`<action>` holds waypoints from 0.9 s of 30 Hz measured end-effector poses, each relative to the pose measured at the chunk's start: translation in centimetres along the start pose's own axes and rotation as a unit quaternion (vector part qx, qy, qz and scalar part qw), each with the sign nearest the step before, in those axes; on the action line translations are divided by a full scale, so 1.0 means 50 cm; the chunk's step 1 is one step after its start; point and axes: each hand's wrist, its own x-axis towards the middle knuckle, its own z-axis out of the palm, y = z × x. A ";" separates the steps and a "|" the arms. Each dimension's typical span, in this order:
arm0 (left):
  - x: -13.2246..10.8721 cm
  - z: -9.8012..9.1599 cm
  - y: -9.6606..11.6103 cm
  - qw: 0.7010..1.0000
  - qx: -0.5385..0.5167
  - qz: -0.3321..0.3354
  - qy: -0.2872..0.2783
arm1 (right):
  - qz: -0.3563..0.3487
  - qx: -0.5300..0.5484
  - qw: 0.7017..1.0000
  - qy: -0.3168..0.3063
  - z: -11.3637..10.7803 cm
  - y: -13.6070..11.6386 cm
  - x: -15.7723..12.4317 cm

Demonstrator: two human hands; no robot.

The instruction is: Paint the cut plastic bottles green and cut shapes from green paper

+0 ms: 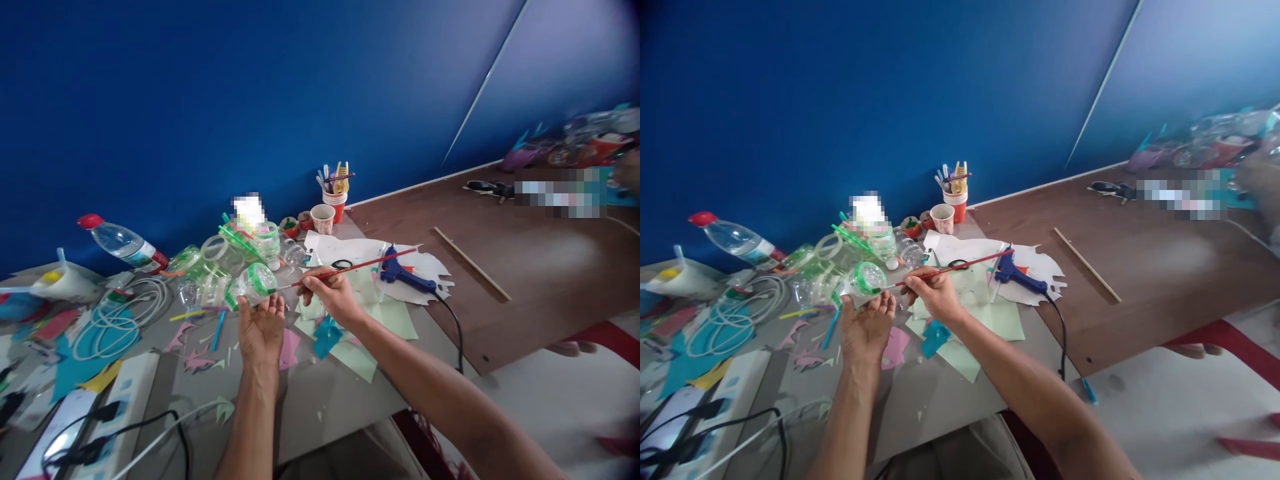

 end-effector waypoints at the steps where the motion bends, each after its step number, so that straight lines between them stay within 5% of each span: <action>1: 0.002 -0.001 0.002 1.000 -0.003 0.001 0.010 | 0.006 -0.014 1.000 0.005 -0.003 -0.001 0.001; 13: 0.029 -0.018 -0.004 0.995 0.048 0.082 0.034 | -0.005 -0.020 0.998 0.052 -0.025 -0.016 0.021; 20: 0.043 -0.031 -0.013 0.972 0.128 0.189 0.056 | -0.035 -0.034 0.993 0.106 -0.035 -0.041 0.042; 27: 0.018 -0.025 -0.017 0.951 0.194 0.240 0.007 | -0.035 -0.180 0.978 0.097 -0.043 -0.114 0.097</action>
